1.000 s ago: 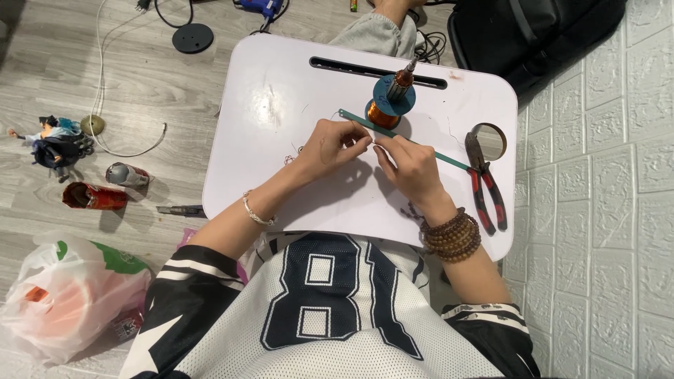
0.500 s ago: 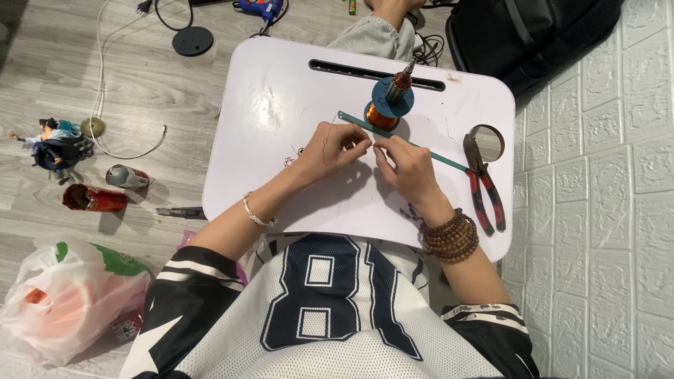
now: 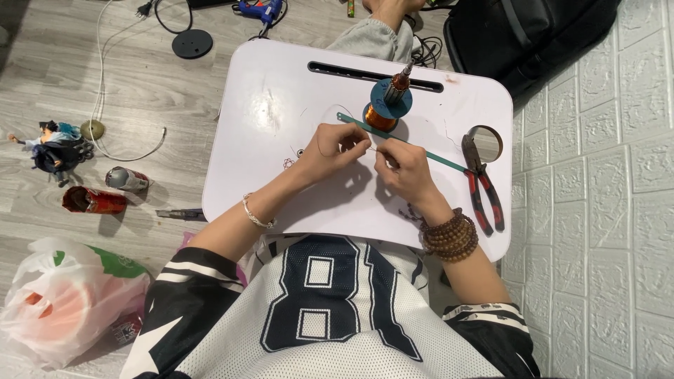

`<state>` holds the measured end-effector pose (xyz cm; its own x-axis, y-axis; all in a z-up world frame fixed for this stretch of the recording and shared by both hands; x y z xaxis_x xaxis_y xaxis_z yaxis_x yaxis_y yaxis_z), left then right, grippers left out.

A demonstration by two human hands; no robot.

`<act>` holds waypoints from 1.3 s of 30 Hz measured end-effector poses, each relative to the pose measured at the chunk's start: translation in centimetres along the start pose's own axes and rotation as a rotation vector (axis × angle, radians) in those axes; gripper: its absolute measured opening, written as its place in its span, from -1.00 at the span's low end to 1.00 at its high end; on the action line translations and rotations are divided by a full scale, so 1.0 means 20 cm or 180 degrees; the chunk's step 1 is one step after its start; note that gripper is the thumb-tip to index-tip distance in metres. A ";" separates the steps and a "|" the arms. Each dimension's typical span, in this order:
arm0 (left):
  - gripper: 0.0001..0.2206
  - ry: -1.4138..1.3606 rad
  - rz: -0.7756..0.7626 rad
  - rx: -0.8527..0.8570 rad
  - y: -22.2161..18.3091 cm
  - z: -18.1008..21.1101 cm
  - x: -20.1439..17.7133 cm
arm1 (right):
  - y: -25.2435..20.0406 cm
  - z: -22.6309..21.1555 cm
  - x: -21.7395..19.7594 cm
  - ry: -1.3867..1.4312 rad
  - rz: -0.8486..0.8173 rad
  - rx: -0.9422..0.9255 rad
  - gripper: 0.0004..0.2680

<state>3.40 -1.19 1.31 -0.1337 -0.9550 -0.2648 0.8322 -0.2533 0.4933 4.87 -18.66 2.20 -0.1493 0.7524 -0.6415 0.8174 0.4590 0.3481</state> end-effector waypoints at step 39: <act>-0.76 -0.1607 0.1125 -0.0218 0.03 -0.09 -0.18 | 0.03 0.03 -0.23 -0.0636 0.0533 -0.0001 -0.92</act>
<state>5.36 2.40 1.04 -0.0680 -0.9388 0.3377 0.9030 0.0860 0.4210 6.41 -22.06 5.05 0.1011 0.7097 -0.6973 0.8212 0.3361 0.4611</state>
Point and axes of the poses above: each hand's wrist, its own y-axis towards the middle knuckle, its own x-axis out of the palm, z = x × y, the point moved 4 cm from there along y, towards the middle knuckle, and after that the axes turned 10 degrees about x, right-handed, at the moved point
